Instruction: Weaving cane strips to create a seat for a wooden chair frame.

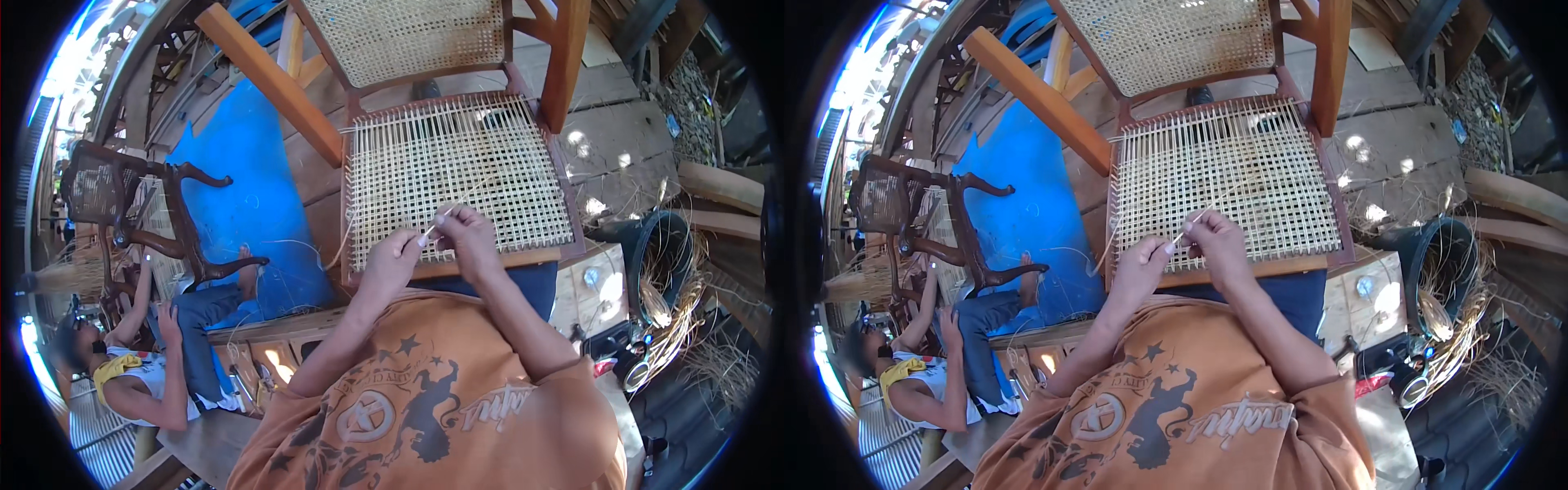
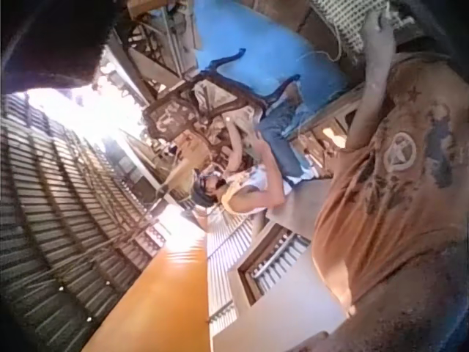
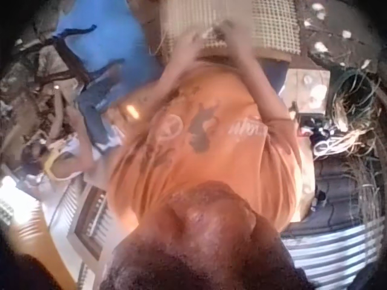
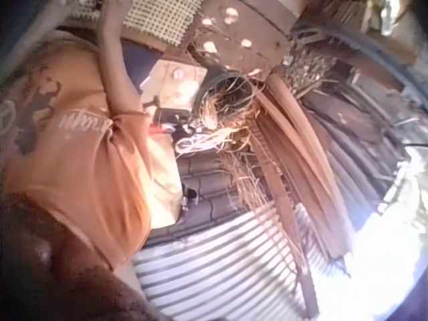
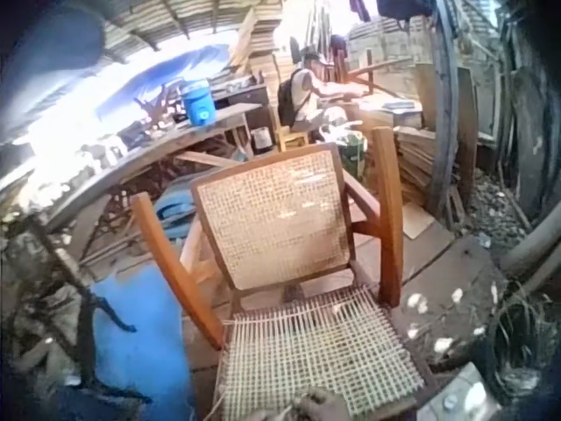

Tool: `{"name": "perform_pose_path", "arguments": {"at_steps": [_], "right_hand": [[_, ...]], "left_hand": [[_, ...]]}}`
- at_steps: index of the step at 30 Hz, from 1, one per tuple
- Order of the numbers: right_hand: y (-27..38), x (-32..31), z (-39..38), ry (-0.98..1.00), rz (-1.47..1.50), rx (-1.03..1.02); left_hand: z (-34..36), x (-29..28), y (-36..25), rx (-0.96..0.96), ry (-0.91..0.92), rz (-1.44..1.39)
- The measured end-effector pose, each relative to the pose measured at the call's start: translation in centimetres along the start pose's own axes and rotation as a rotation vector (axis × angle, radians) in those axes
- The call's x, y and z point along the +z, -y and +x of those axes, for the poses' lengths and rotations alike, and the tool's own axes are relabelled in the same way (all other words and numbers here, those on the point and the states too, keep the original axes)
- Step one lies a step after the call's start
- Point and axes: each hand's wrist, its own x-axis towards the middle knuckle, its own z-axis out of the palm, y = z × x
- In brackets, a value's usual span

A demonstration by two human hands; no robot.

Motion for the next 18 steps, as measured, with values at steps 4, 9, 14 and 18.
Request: {"name": "perform_pose_path", "arguments": {"at_steps": [4, 9, 14, 18], "right_hand": [[2.4, -3.6, 0.0, -0.180, 0.015, -0.130], [2.8, -5.2, -0.5, -0.141, 0.062, -0.162], [2.5, -5.1, -0.9, -0.074, 0.103, -0.202], [2.6, -4.9, -1.2, -0.086, 0.117, -0.218]], "left_hand": [[-1.8, -1.2, 0.9, 0.097, 0.043, -0.098], [-2.4, -2.2, 1.0, 0.123, -0.014, 0.010], [-2.9, -2.5, 0.6, 0.162, -0.028, 0.046], [-3.4, -2.5, 0.6, 0.228, -0.036, 0.019]]}}
